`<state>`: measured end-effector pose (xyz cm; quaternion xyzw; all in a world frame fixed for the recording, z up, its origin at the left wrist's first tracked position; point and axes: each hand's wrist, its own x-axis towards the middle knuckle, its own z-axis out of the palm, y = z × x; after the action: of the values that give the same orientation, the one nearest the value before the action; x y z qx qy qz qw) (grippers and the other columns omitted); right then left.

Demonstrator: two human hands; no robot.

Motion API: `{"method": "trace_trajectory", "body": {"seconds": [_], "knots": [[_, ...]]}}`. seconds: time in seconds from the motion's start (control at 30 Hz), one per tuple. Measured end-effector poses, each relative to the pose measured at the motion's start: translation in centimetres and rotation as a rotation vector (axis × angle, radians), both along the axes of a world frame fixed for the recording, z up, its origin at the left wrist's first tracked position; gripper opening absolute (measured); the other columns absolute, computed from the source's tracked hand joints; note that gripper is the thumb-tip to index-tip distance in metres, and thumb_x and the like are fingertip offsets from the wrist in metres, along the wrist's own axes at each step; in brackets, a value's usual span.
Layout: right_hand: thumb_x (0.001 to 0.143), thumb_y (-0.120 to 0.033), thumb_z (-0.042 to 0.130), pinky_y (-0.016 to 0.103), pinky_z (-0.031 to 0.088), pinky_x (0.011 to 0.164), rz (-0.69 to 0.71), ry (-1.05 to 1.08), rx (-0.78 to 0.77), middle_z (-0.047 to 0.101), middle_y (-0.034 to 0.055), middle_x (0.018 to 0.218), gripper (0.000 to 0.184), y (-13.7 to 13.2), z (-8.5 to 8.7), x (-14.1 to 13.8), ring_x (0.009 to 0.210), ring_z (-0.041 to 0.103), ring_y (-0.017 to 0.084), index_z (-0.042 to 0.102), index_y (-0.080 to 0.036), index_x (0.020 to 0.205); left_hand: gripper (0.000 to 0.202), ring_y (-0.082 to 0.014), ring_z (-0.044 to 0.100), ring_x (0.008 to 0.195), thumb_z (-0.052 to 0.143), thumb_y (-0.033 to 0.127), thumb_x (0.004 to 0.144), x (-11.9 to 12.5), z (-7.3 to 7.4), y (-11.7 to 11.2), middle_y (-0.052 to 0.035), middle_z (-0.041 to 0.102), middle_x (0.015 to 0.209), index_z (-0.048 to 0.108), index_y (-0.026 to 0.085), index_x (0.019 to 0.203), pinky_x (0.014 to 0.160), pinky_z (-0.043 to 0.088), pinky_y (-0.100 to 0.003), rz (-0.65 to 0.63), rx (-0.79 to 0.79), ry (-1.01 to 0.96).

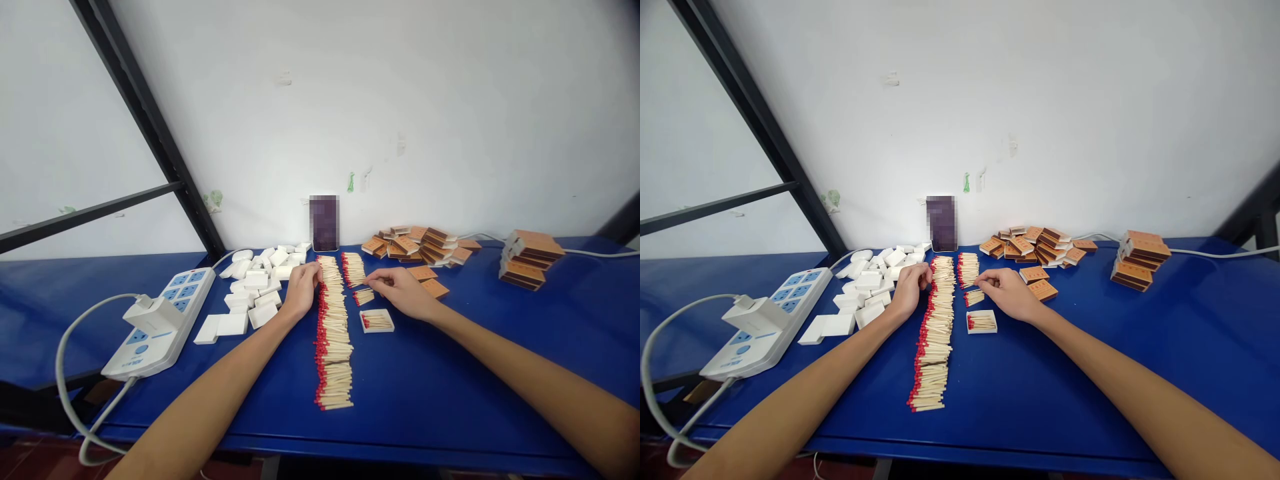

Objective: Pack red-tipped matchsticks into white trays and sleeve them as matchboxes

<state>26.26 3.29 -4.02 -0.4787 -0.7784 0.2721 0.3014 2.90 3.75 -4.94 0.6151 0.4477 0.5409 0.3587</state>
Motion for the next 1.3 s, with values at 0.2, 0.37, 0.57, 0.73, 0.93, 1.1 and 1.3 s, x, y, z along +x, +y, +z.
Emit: {"method": "trace_trajectory", "body": {"seconds": [0.2,0.37,0.57,0.73,0.93,1.1,1.3], "knots": [[0.085,-0.032,0.049,0.027,0.038,0.057,0.013,-0.102,0.064,0.066,0.0019,0.073,0.026,-0.1,0.7,0.4,0.063,0.053,0.015,0.071,-0.019,0.09,0.036,-0.011,0.033,0.05,0.042,0.034,0.085,0.0,0.0,0.0,0.0027,0.033,0.049,0.046,0.017,0.053,0.053,0.024,-0.027,0.001,-0.011,0.005],[0.085,-0.03,0.048,0.026,0.034,0.055,0.015,-0.014,0.099,0.055,-0.0015,0.064,0.021,-0.2,1.7,1.1,0.058,0.046,0.013,0.066,-0.018,0.086,0.037,-0.011,0.035,0.051,0.042,0.034,0.085,0.1,0.2,0.0,0.0022,0.035,0.049,0.047,0.017,0.053,0.054,0.025,-0.027,0.007,-0.008,0.026],[0.087,-0.037,0.054,0.026,0.033,0.057,0.084,-0.218,0.154,0.058,-0.0006,0.067,0.03,0.0,0.7,1.2,0.061,0.05,0.015,0.071,-0.02,0.105,0.035,-0.0105,0.033,0.05,0.041,0.032,0.085,0.0,0.1,0.0,0.003,0.034,0.049,0.047,0.017,0.054,0.053,0.024,-0.027,0.003,-0.01,0.017],[0.095,-0.043,0.044,0.028,0.037,0.066,0.195,-0.316,0.133,0.068,0.0036,0.084,0.037,0.4,-0.1,1.2,0.075,0.058,0.019,0.07,-0.026,0.117,0.036,-0.0103,0.033,0.051,0.042,0.032,0.086,0.0,-0.1,0.1,0.0032,0.034,0.049,0.047,0.017,0.054,0.053,0.025,-0.027,-0.006,-0.009,0.011],[0.098,-0.046,0.039,0.029,0.038,0.068,0.237,-0.352,0.136,0.066,0.006,0.089,0.042,0.2,0.2,1.4,0.079,0.058,0.02,0.071,-0.026,0.114,0.035,-0.0108,0.035,0.051,0.041,0.032,0.085,-0.1,-0.1,0.2,0.0028,0.035,0.049,0.047,0.017,0.054,0.054,0.025,-0.027,-0.014,-0.011,0.023],[0.098,-0.05,0.037,0.029,0.036,0.066,0.287,-0.392,0.116,0.06,0.0055,0.085,0.045,-0.1,1.1,1.4,0.075,0.055,0.019,0.074,-0.025,0.107,0.035,-0.0108,0.036,0.052,0.041,0.031,0.085,0.0,0.0,0.1,0.0026,0.035,0.049,0.047,0.017,0.054,0.055,0.026,-0.027,-0.013,-0.011,0.021],[0.099,-0.048,0.036,0.03,0.037,0.069,0.383,-0.441,0.128,0.054,0.0047,0.085,0.043,-0.1,1.6,1.5,0.078,0.053,0.019,0.072,-0.024,0.101,0.037,-0.0108,0.035,0.051,0.042,0.034,0.086,0.0,0.0,0.0,0.0029,0.034,0.048,0.047,0.017,0.054,0.054,0.026,-0.027,0.004,-0.019,0.018]]}}
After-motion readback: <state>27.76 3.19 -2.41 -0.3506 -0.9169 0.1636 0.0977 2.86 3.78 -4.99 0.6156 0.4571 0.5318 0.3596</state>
